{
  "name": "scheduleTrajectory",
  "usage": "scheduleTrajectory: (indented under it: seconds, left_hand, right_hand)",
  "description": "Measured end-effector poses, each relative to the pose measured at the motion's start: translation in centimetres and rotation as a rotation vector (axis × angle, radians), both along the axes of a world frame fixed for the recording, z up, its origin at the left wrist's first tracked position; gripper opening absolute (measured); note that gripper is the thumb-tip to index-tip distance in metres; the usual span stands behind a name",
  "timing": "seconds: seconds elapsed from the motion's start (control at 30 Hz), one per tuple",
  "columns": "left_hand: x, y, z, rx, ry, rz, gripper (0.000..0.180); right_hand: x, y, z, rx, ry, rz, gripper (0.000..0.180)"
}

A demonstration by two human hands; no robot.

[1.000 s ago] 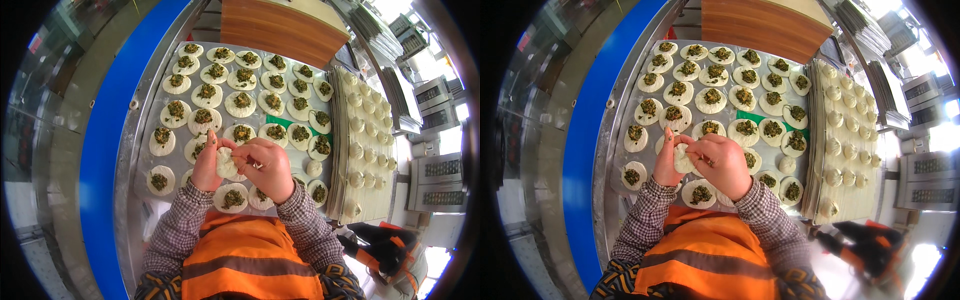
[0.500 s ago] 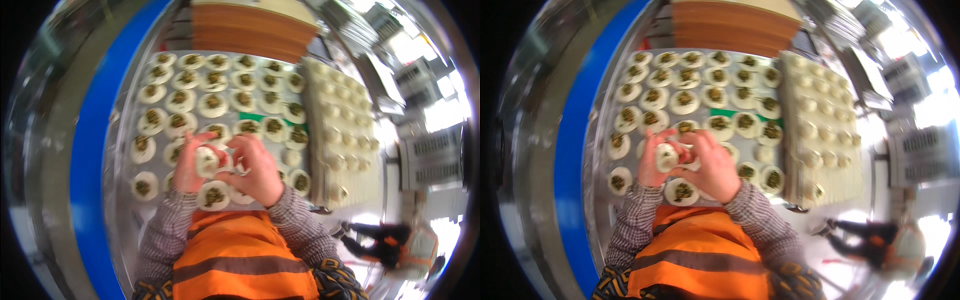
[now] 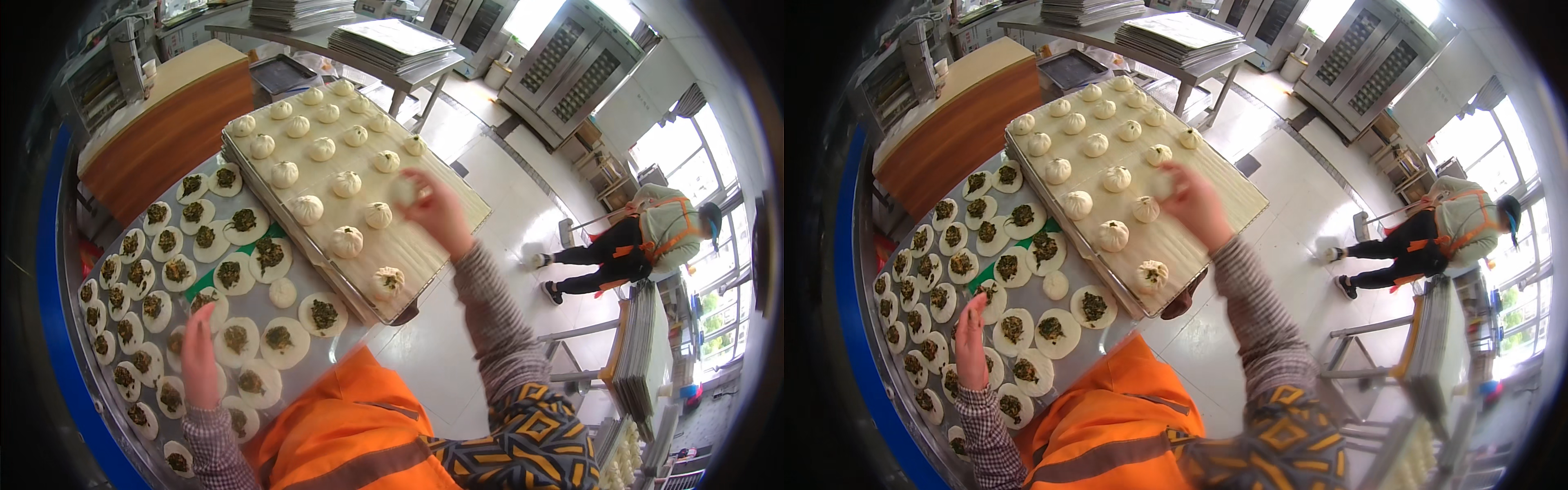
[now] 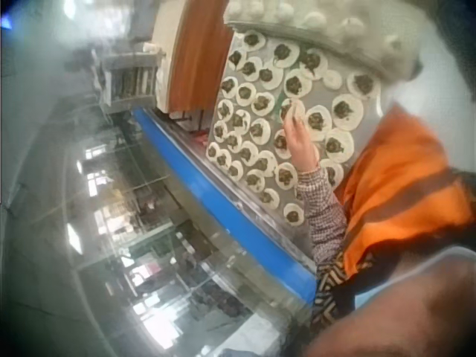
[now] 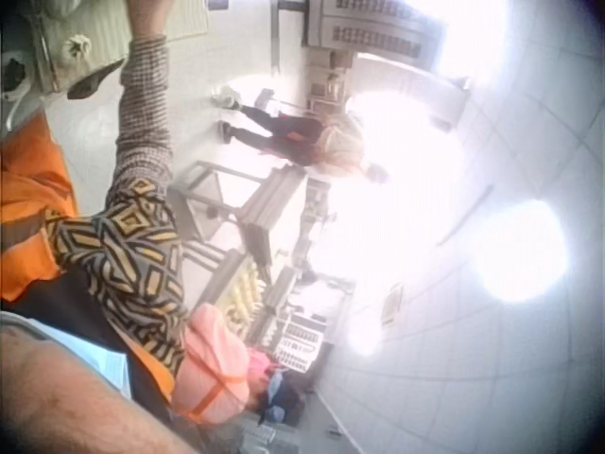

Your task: The person picks dough discs with filling from a conveyor belt, folds and pleats them into dumplings by hand, and places the finished dumplings onto a tray. The process is repeated continuously as new items arrive on the belt.

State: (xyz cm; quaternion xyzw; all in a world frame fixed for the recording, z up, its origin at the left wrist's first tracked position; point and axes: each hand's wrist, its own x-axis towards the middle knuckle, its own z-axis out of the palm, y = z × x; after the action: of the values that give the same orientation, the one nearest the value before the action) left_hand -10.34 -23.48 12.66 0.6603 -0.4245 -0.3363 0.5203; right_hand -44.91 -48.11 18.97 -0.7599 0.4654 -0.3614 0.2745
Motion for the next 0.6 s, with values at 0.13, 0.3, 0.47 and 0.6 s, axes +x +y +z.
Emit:
scheduleTrajectory:
  seconds: [0.13,0.3,0.47,0.6]
  left_hand:
    - [1.2,1.3,-2.4,0.161,-0.281,0.083,0.032]
    - [-0.1,2.7,-1.9,0.251,-0.057,0.068,0.022]
    - [-3.2,0.1,-2.0,0.416,-0.121,-0.121,0.039]
    - [-3.9,-3.9,-3.8,0.430,-0.604,-0.322,0.049]
  right_hand:
    - [-8.6,-9.9,-2.6,-0.015,0.138,-0.152,0.045]
    - [-11.4,-16.5,-6.5,0.021,0.255,-0.037,0.044]
    - [-9.3,-15.9,-5.8,-0.092,0.552,-0.114,0.064]
    - [-8.4,-10.3,-2.3,-0.192,0.370,-0.146,0.060]
